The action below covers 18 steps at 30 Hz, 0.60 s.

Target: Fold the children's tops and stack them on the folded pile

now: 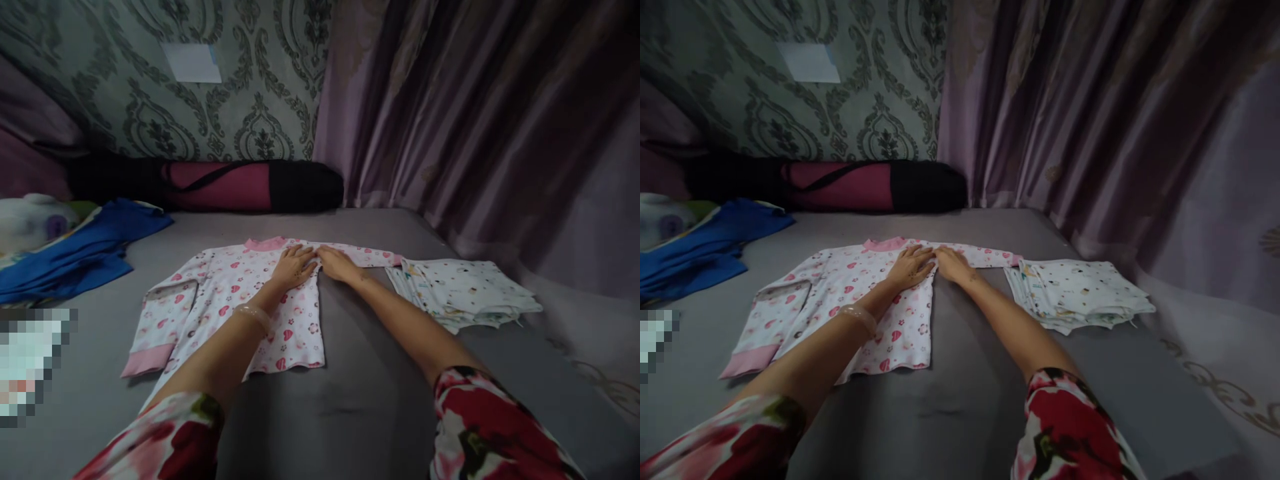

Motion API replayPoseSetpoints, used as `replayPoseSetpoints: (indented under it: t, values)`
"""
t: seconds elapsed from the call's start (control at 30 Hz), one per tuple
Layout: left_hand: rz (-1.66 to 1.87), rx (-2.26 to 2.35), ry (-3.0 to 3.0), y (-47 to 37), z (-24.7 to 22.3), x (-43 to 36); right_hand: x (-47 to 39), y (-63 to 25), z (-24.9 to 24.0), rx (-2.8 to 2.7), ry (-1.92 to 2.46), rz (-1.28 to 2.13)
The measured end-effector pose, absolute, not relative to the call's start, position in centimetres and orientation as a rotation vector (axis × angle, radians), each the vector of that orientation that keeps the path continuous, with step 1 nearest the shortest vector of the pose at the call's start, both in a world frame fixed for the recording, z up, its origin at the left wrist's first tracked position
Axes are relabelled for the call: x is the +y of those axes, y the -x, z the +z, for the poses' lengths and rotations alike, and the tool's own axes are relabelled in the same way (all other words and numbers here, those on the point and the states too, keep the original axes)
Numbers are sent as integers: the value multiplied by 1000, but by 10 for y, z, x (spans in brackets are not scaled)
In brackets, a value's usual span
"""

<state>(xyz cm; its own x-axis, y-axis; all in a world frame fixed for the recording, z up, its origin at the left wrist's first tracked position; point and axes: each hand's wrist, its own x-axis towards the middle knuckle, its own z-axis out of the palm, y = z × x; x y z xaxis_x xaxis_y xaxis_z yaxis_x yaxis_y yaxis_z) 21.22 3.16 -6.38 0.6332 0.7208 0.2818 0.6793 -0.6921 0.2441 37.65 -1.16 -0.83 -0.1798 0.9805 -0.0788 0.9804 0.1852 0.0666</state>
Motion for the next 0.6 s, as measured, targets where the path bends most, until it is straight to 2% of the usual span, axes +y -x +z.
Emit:
replayPoseSetpoints:
  t: [0.1, 0.23, 0.4, 0.6]
  values:
    - [526, 1180, -2696, -212, -62, 32, -13, -358, -32, 2480, -2145, -155]
    - [540, 1176, -2682, -212, -65, 34, -17, -379, -42, 2163, -2453, -261]
    - [570, 1169, -2683, -212, -70, 36, -10, -445, -22, 1653, -2580, -331]
    - [576, 1168, -2687, -212, -67, 34, 11, -509, 7, 1514, -2515, -365]
